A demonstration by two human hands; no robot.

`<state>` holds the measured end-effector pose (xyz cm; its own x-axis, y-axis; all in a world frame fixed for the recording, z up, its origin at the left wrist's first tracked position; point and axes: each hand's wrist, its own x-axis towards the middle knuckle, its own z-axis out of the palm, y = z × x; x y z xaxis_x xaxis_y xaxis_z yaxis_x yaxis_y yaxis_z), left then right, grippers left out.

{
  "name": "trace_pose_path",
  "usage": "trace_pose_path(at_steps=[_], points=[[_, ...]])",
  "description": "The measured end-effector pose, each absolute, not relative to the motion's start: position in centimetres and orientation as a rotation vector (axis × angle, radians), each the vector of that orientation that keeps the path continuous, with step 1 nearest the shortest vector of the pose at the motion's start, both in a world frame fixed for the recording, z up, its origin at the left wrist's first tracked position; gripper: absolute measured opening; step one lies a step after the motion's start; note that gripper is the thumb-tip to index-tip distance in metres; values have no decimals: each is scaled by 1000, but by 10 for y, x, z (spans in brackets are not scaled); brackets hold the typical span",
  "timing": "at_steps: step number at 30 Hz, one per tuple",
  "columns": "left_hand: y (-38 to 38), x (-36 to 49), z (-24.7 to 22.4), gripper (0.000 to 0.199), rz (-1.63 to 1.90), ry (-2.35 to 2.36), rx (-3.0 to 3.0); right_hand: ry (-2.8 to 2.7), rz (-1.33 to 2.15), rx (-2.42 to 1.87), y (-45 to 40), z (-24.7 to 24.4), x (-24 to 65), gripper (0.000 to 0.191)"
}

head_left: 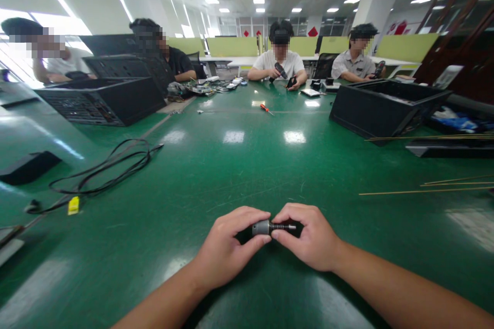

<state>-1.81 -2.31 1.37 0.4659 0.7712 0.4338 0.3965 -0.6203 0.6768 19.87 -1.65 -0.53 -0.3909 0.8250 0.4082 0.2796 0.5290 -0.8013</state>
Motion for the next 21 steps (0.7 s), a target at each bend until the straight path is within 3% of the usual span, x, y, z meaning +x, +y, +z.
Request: trace_pose_path(at_steps=[21], points=[[-23,-20,15,25,1008,974,2257,-1950,824,-847,-16,-4,201,9]])
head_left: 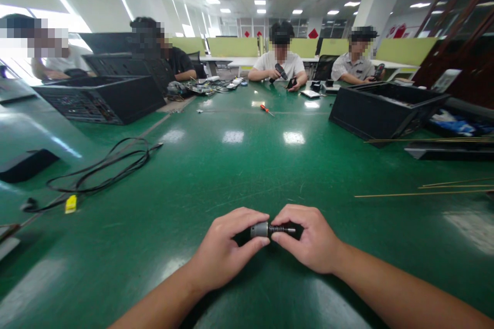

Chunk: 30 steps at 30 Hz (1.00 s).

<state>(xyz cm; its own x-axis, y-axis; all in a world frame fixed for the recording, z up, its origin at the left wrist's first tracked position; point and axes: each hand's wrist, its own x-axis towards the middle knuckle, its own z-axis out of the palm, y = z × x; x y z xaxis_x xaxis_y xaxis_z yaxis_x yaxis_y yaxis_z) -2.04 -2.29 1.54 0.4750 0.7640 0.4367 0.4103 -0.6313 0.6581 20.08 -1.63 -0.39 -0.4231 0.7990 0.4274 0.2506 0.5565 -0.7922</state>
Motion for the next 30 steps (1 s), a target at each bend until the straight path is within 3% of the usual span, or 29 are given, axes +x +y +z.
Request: trace_pose_path(at_steps=[30], points=[[-22,-21,17,26,1051,914,2274,-1948,858,-896,-20,-6,198,12]])
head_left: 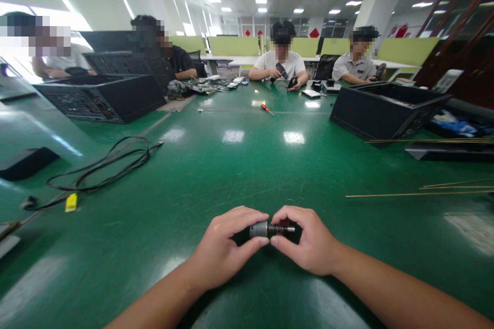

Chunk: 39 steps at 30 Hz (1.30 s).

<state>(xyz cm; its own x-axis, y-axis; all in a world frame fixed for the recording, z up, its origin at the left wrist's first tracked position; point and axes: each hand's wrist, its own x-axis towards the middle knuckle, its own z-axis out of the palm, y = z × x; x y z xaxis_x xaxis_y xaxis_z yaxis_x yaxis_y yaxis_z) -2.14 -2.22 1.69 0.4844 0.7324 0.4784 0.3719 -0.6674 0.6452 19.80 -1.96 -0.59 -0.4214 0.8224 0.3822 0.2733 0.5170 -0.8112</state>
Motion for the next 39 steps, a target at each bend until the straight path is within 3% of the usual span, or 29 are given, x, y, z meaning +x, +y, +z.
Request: trace_pose_path(at_steps=[3,9,23,39], points=[[-21,-24,17,27,1064,915,2273,-1946,897,-924,-20,-7,197,15],[-21,-25,17,28,1049,926,2253,-1948,795,-883,-22,-6,198,38],[-21,-23,16,26,1043,964,2265,-1943,704,-853,-20,-10,196,10],[-22,-22,17,25,1048,995,2267,-1965,736,-892,-19,-8,198,9]])
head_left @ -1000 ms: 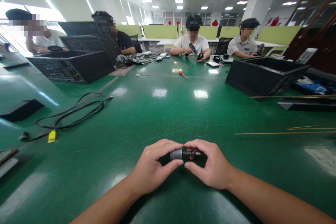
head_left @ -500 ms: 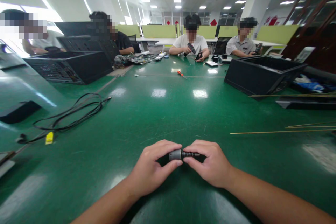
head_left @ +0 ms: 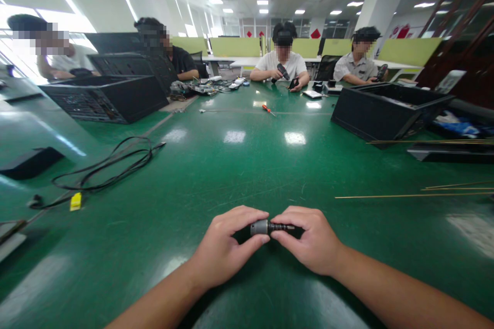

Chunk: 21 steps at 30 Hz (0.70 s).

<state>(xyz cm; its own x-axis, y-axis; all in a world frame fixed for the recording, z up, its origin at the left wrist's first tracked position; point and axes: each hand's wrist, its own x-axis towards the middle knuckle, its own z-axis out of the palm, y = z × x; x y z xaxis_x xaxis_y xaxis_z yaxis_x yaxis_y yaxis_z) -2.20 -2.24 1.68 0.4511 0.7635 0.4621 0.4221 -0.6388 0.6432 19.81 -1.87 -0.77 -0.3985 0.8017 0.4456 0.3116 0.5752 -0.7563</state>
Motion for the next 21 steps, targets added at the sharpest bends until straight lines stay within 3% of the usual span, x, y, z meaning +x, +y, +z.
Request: trace_pose_path(at_steps=[21], points=[[-22,-23,18,23,1025,1003,2232,-1960,741,-886,-19,-5,198,8]])
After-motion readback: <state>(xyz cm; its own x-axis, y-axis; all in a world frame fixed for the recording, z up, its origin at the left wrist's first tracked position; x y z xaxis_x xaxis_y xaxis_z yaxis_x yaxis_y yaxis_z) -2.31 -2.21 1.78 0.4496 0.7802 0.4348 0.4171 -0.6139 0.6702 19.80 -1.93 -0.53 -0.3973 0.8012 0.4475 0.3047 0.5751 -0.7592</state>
